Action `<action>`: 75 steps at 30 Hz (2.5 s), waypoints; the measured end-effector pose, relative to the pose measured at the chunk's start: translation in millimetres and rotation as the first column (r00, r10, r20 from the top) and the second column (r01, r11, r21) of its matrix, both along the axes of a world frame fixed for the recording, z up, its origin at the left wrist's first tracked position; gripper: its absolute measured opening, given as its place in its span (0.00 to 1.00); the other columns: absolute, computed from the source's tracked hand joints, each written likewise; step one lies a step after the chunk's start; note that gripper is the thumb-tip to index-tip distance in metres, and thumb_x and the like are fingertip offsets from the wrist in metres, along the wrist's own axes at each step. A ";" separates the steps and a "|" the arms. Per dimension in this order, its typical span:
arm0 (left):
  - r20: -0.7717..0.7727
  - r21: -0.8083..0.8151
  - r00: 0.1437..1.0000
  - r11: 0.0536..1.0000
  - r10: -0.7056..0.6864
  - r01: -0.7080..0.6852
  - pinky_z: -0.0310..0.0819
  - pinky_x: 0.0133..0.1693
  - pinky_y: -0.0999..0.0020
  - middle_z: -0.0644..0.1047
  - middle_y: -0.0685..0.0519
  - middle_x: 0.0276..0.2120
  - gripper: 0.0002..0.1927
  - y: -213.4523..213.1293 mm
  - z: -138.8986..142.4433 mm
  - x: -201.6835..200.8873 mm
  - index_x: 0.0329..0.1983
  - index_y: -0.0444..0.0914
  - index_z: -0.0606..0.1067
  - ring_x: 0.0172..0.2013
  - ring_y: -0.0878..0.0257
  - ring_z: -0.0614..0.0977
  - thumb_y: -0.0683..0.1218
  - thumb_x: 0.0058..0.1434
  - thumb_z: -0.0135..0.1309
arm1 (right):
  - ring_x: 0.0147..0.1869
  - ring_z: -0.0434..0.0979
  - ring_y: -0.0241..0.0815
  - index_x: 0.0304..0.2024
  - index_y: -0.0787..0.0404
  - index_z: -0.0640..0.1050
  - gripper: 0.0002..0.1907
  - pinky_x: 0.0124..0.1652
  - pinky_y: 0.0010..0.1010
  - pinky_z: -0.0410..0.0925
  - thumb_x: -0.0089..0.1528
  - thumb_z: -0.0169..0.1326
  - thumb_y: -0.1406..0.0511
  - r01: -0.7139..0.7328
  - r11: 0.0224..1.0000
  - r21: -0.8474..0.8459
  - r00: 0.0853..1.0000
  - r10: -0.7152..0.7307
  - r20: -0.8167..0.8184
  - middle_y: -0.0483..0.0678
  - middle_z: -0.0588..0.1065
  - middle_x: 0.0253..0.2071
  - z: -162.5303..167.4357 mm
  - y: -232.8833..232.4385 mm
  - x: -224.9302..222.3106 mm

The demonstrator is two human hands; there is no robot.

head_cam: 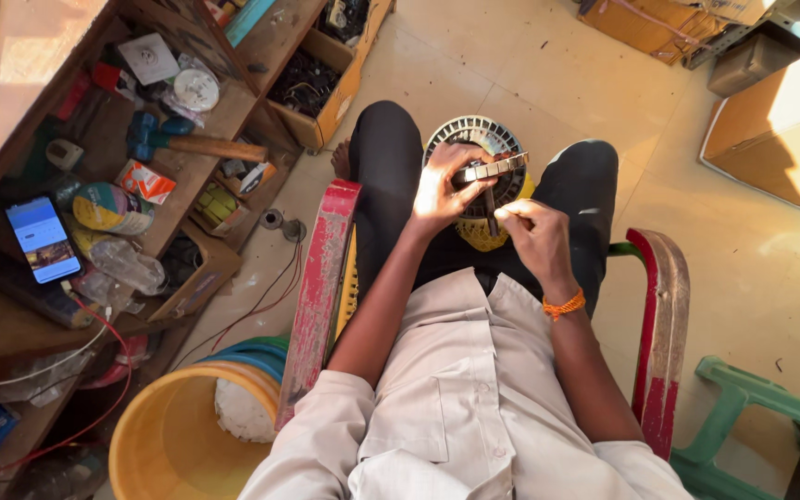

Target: The person sits on a chair and uses a small tool to scrape or clean the surface of a cylindrical electrical component held in their hands. They repeatedly rotate the component and work on different sections of its surface.

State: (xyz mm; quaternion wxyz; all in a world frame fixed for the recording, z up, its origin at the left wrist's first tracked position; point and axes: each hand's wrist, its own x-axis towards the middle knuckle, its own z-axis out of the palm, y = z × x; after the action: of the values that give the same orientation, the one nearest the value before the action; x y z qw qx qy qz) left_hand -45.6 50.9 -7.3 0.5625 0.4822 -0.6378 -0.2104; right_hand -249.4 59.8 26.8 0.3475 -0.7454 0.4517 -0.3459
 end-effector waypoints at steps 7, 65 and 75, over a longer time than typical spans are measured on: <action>0.055 -0.031 0.997 0.998 0.053 -0.052 0.69 0.51 0.59 0.79 0.54 0.44 0.18 3.3 -2.3 -3.2 0.48 0.40 0.76 0.45 0.52 0.75 0.42 0.55 0.67 | 0.29 0.67 0.37 0.38 0.68 0.80 0.01 0.32 0.28 0.63 0.63 0.59 0.74 -0.001 0.982 -0.190 0.999 -0.007 -0.040 0.50 0.74 0.30 51.6 -17.1 -11.1; -0.336 0.109 0.919 0.960 -0.207 0.256 0.72 0.60 0.62 0.82 0.48 0.49 0.16 1.8 -16.3 25.9 0.50 0.36 0.81 0.54 0.57 0.81 0.46 0.60 0.66 | 0.27 0.74 0.37 0.38 0.68 0.80 0.03 0.30 0.29 0.67 0.64 0.59 0.72 -0.092 0.995 -0.035 0.996 0.093 0.011 0.52 0.76 0.25 16.2 -7.9 31.0; -0.024 0.036 0.999 0.998 -0.043 0.044 0.71 0.51 0.60 0.80 0.50 0.42 0.23 4.5 12.5 6.9 0.50 0.38 0.76 0.46 0.51 0.78 0.47 0.53 0.69 | 0.26 0.63 0.38 0.36 0.70 0.76 0.08 0.30 0.32 0.64 0.68 0.59 0.69 -0.105 0.994 0.017 0.968 0.106 -0.227 0.57 0.68 0.24 -8.6 -5.3 4.2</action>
State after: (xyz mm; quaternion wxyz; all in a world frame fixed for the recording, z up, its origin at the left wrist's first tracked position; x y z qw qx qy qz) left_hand -38.7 55.3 5.2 0.5561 0.4760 -0.6377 -0.2397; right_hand -245.1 54.5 18.2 0.3132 -0.8023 0.4489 -0.2381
